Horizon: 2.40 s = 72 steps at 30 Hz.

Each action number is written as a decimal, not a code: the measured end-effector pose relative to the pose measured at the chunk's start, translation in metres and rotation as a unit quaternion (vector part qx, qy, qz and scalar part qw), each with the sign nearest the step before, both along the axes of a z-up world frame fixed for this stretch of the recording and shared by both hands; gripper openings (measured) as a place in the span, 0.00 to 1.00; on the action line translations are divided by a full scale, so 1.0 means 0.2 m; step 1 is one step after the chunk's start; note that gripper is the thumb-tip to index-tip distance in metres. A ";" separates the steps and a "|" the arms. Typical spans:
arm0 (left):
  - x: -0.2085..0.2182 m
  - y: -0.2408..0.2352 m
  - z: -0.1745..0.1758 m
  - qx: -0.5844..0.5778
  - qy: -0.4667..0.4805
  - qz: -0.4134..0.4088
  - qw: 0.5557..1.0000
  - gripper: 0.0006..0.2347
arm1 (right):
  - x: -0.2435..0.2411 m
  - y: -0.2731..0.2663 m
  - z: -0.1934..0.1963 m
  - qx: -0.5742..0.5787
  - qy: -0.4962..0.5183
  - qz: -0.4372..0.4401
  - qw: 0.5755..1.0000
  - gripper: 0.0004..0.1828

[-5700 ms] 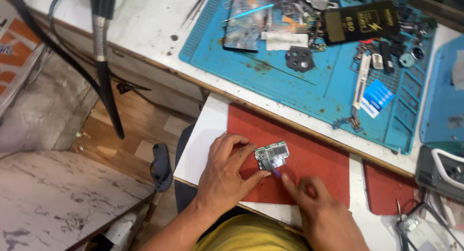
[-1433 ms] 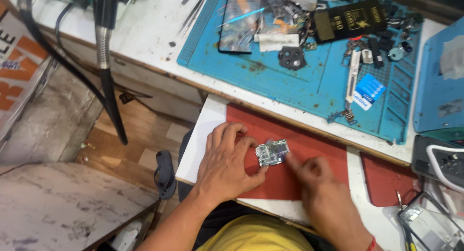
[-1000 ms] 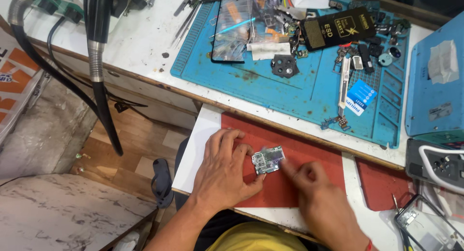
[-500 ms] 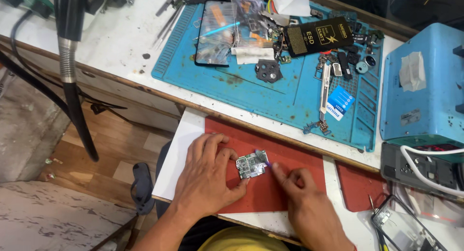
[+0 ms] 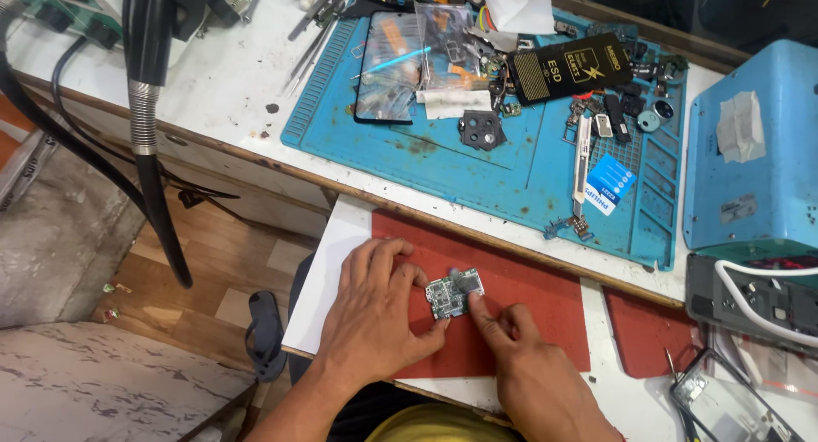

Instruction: The person uses a hot air rework station to heat a small circuit board placed on a red mat. They then use a small metal tool to scrape or clean the surface of the board. The person repeats the heating process with the hot air gun on the same board.

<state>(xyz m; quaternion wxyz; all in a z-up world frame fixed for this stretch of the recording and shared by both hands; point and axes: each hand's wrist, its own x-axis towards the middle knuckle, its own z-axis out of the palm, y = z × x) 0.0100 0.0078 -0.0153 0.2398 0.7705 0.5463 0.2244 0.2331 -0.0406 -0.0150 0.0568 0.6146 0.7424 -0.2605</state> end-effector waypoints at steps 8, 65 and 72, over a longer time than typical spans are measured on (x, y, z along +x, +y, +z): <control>0.00 -0.01 0.02 0.001 0.005 -0.001 1.000 0.21 | -0.05 0.02 0.14 0.049 0.037 0.003 0.998 0.46; 0.03 -0.03 0.02 0.030 0.008 0.015 0.999 0.21 | -0.04 0.03 0.13 0.051 0.041 -0.002 0.998 0.43; 0.03 -0.04 0.03 0.034 0.005 0.017 0.999 0.21 | -0.01 0.00 0.08 0.045 0.061 0.048 0.996 0.46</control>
